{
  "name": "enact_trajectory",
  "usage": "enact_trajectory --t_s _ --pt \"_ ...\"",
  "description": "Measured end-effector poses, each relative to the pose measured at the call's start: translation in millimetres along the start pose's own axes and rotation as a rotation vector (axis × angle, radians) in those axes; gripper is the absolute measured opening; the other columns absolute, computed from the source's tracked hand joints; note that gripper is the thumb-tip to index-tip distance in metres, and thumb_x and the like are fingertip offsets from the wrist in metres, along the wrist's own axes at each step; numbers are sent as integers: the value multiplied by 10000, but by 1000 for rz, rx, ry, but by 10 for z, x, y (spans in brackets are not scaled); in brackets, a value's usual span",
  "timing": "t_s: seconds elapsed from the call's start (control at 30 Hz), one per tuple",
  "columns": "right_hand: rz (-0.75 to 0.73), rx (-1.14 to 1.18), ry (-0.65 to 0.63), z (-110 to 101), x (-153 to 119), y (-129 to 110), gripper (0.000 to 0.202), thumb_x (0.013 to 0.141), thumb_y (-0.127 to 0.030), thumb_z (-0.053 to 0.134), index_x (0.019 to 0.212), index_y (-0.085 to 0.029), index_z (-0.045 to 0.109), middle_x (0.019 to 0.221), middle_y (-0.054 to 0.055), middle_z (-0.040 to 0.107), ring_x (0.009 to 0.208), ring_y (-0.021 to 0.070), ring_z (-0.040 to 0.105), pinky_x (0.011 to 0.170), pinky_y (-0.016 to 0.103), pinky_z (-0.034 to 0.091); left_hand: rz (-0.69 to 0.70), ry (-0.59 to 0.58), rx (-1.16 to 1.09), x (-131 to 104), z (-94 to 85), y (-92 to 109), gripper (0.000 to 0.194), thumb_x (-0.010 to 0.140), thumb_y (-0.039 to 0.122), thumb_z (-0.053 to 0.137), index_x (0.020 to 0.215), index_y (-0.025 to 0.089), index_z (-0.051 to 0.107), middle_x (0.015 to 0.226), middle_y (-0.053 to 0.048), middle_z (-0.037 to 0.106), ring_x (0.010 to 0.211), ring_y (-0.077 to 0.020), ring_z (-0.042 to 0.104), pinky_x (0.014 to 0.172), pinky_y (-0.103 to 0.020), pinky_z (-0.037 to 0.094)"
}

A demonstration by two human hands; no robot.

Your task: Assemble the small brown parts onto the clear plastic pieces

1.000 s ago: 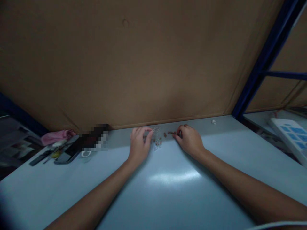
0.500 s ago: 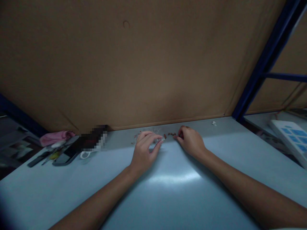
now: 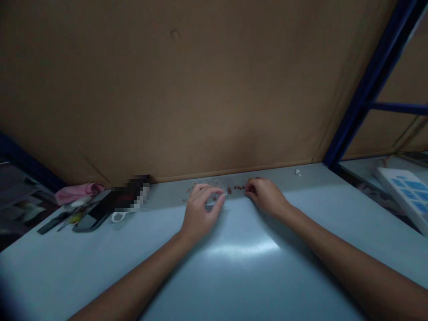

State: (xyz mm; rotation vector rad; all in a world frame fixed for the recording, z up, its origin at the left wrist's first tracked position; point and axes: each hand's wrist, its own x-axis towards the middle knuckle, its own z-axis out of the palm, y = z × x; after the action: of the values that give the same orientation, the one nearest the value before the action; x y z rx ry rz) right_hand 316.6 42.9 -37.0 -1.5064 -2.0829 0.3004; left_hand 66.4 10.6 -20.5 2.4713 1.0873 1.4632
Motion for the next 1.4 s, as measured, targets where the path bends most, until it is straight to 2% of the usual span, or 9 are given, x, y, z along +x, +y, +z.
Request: enact_trajectory --t_s 0.23,0.47,0.6,0.7,0.8,0.93,1.07,1.27,1.4 --pt "-19 3 -38 -24 22 14 84 923 -157 679 925 -193 755 913 74 783 786 212 679 691 279 423 -25 -2 2 0 -7 1 64 971 187 702 1008 230 732 1004 -41 774 1055 -256 613 958 -424 504" --pt "-74 -5 -22 -21 18 14 129 931 -119 625 899 -183 733 987 101 732 883 220 668 804 294 461 -32 -1 1 -15 7 -14 67 964 184 710 1013 223 732 991 -42 766 1055 -251 617 957 -424 510" --pt "-119 229 89 -57 -42 -208 134 1003 -261 598 965 -195 708 956 78 737 860 210 656 760 300 477 -35 -4 0 -28 20 -20 73 963 201 721 1029 221 746 996 -57 742 1054 -245 641 957 -424 531" --pt "-86 493 67 -71 -103 -413 222 1003 -405 629 988 -201 714 883 51 731 780 189 648 647 273 473 -49 -15 -9 -34 21 -12 71 968 226 732 1033 227 759 994 -63 726 1043 -243 660 943 -426 547" --pt "-74 593 48 -41 -150 -519 262 989 -449 652 998 -198 729 900 54 740 778 181 649 614 264 472 -59 -24 -26 -36 13 0 78 972 250 742 1040 225 769 994 -67 724 1039 -243 671 931 -423 554" --pt "-56 587 77 20 -166 -518 270 959 -448 698 1052 -203 765 966 66 763 834 190 668 636 271 488 -72 -39 -44 -34 -4 16 84 976 253 741 1045 220 777 1005 -68 731 1045 -241 679 937 -416 556" --pt "-64 592 97 17 -158 -491 277 938 -462 730 1015 -200 779 998 76 790 863 201 697 656 280 508 -66 -11 -48 -31 -10 18 95 973 258 749 1052 225 790 996 -67 741 1033 -239 684 930 -415 561" --pt "-226 402 113 -92 -160 -471 200 963 -408 706 933 -238 808 890 37 809 691 161 664 634 278 494 7 -24 -67 -42 5 -43 122 978 253 744 1075 241 817 976 -72 781 993 -246 700 883 -414 572" --pt "-283 347 112 -118 -167 -454 179 983 -370 679 927 -266 814 897 26 815 740 176 699 658 286 512 59 -43 -80 -43 -4 -69 125 999 250 717 1063 248 824 989 -60 816 1001 -248 709 895 -427 570"
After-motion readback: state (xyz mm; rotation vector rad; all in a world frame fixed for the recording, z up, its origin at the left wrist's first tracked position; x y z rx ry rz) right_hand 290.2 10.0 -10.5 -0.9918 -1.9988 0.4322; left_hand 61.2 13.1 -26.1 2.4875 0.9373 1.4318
